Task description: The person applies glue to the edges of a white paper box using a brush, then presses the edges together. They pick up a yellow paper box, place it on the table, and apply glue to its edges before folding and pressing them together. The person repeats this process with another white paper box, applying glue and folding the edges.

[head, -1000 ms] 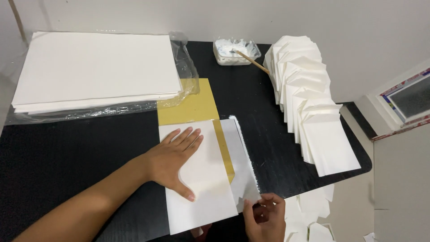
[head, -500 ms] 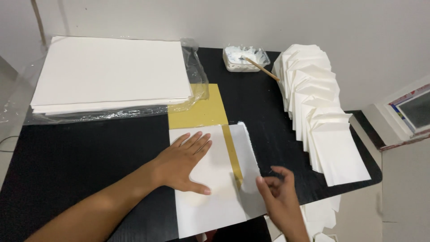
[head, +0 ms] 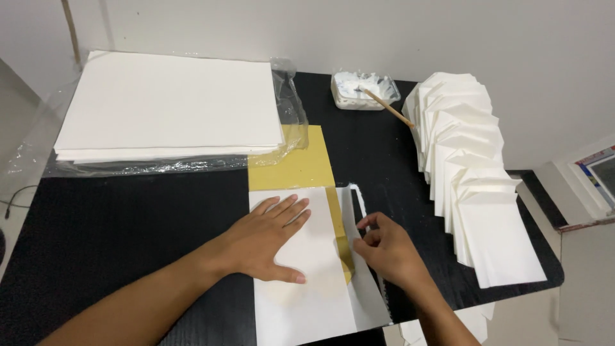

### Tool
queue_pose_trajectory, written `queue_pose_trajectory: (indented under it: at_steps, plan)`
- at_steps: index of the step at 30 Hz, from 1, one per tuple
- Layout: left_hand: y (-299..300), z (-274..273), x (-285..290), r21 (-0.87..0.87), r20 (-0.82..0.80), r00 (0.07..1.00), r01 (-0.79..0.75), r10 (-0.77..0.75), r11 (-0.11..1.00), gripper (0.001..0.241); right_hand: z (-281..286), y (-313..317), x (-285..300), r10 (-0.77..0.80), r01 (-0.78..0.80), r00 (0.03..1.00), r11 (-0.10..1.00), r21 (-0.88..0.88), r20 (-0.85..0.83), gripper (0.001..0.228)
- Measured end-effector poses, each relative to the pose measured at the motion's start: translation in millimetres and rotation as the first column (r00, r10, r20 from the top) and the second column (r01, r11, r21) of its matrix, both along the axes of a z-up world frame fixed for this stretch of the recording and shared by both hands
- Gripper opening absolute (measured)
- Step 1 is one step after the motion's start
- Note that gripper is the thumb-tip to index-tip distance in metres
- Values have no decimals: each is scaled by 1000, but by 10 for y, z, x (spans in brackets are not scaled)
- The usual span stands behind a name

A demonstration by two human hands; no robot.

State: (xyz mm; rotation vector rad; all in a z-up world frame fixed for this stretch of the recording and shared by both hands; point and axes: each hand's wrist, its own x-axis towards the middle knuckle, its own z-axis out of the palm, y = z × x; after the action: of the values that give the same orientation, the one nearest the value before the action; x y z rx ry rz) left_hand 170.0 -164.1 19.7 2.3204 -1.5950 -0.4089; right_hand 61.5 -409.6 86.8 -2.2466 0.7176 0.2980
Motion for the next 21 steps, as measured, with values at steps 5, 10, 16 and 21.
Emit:
queue_pose_trajectory:
  at_steps: [5, 10, 16, 21]
  plan:
    - [-18, -6, -4, -17, 24, 1000, 9, -8, 1000, 121, -123, 143, 26, 157, -156, 986, 987, -25, 58, 29]
    - [-44, -56, -8, -25, 72, 997, -1, 3, 1000, 123, -465, 137, 34, 440, -398, 883, 886, -236, 165, 44]
    - [-104, -15, -4, -43, 108, 994, -22, 27, 999, 123, -600, 160, 12, 655, -544, 731, 729, -415, 191, 51]
    - [-269, 12, 7, -39, 211, 977, -16, 23, 999, 119, -562, 125, 1, 696, -594, 701, 692, -410, 158, 52]
